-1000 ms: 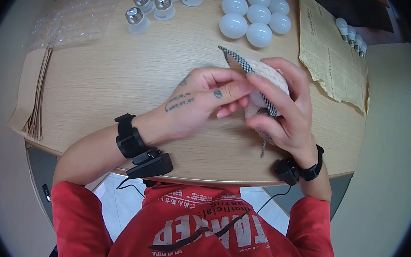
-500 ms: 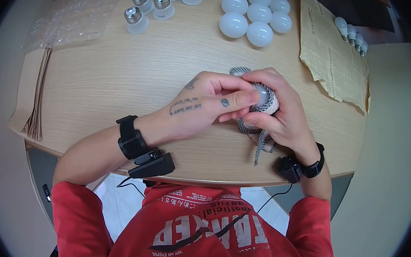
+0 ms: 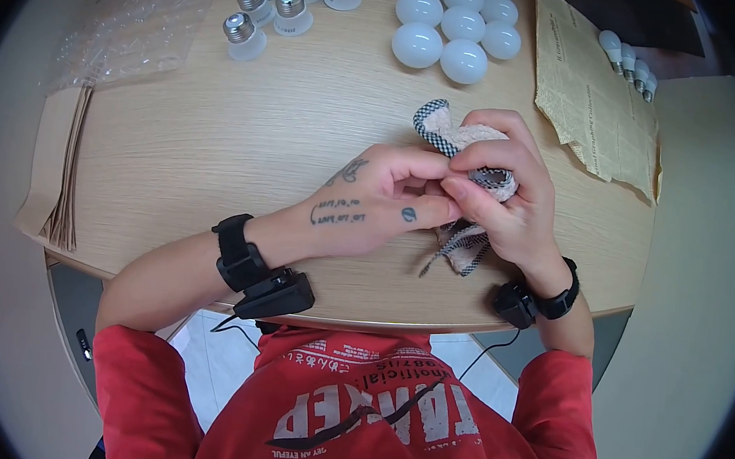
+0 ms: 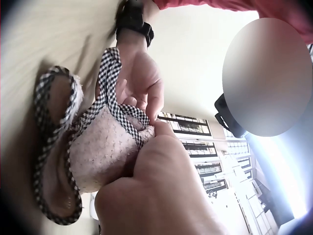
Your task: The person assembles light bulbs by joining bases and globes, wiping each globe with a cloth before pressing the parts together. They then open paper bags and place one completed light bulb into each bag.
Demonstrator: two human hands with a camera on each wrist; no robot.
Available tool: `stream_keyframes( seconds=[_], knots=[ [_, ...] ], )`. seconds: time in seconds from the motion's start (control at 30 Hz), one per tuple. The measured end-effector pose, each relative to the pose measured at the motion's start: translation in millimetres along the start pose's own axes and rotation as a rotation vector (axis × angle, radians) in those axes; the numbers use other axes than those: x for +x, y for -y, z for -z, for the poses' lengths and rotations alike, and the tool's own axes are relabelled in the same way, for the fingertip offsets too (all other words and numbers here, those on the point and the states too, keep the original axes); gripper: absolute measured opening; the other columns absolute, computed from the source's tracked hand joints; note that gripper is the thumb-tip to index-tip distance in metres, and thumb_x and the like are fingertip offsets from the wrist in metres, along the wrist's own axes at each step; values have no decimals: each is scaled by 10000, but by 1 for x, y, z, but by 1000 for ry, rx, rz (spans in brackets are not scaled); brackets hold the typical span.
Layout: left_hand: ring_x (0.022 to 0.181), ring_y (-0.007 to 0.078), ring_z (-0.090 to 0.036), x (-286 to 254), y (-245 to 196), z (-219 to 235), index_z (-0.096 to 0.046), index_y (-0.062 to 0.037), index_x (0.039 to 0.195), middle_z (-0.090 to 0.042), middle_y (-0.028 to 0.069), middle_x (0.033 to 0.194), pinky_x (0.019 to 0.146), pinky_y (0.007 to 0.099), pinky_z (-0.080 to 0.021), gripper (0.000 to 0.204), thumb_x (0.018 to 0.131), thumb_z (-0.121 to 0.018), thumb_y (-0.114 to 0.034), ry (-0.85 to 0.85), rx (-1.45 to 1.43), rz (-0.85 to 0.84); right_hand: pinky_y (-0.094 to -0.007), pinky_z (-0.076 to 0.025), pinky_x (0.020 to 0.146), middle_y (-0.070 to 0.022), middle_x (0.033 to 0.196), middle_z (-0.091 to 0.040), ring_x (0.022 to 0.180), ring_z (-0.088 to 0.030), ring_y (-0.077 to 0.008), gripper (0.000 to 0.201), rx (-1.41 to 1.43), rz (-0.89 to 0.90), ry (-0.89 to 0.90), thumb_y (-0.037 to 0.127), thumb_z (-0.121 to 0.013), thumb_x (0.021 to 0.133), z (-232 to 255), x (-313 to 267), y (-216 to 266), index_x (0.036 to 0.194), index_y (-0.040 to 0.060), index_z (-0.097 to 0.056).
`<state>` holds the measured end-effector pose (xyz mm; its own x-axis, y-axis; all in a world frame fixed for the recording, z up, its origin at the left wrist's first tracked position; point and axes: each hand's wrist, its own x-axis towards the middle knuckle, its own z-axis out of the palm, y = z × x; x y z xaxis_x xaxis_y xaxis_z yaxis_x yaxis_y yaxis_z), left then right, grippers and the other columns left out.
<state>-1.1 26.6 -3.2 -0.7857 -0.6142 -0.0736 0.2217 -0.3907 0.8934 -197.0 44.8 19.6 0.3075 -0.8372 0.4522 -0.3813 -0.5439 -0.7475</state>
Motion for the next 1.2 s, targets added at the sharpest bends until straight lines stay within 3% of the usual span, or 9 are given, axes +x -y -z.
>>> stream_keyframes(
  seconds=[0.1,0.3,0.5,0.6,0.8,0.87,1.0,1.03,1.2],
  knots=[
    [796,51,-543,-1,-6,0,-619,0,1194,-631,10,943,681,213,-438,269,949,-624,-112,10,17,51,-312,-489,764,-116,943,-651,881,-624,-220,88,48,-68,16,99,-658,890,3,-2,-1,941,29,-675],
    [801,63,-539,-1,-7,-3,-601,5,1224,-624,25,954,674,219,-436,306,957,-627,-141,-26,-52,64,-284,-480,724,-105,871,-656,782,-619,-172,257,124,-163,-94,246,-543,994,-5,-8,-2,981,14,-654],
    [791,79,-529,-2,-2,-4,-589,8,1240,-595,28,991,685,225,-434,324,967,-616,-165,1,-78,12,-260,-486,633,-65,789,-662,726,-614,-107,431,81,-371,-65,396,-725,867,1,-8,5,1053,22,-619],
    [802,91,-536,-3,-9,1,-594,11,1219,-583,35,1012,698,234,-435,305,982,-584,-180,6,-5,9,-261,-506,660,-67,828,-670,760,-628,-103,503,88,-425,-12,402,-802,793,4,-6,7,1071,29,-611],
    [813,111,-550,0,-3,12,-617,17,1126,-565,50,1014,697,256,-445,301,1019,-523,-248,41,-132,13,-277,-535,724,-83,912,-682,774,-668,-164,597,-21,-276,51,362,-876,699,8,-6,1,1122,34,-609],
    [820,115,-557,1,-2,8,-618,19,1100,-555,55,1017,691,259,-450,309,1028,-513,-262,-19,-88,37,-270,-518,667,-76,847,-670,717,-651,-174,547,-111,-114,22,333,-864,706,7,-2,-1,1112,39,-647],
    [827,117,-576,3,0,14,-616,23,1081,-578,64,1002,685,255,-464,331,1039,-491,-280,-69,-94,9,-279,-444,540,-56,688,-612,594,-582,-167,374,-295,-145,51,256,-832,732,26,2,10,1029,51,-731],
    [826,118,-581,4,0,10,-612,22,1087,-590,69,996,684,256,-468,330,1040,-489,-280,-106,-88,-21,-298,-384,491,-49,605,-556,538,-526,-149,255,-341,-108,-9,218,-816,747,27,4,9,935,56,-761],
    [823,131,-592,6,-3,16,-577,8,1149,-629,97,973,681,269,-480,326,1045,-473,-283,-147,-163,-50,-318,-429,513,-75,696,-600,559,-561,-196,260,-589,-172,4,229,-807,764,54,5,-5,938,43,-752]
  ],
)
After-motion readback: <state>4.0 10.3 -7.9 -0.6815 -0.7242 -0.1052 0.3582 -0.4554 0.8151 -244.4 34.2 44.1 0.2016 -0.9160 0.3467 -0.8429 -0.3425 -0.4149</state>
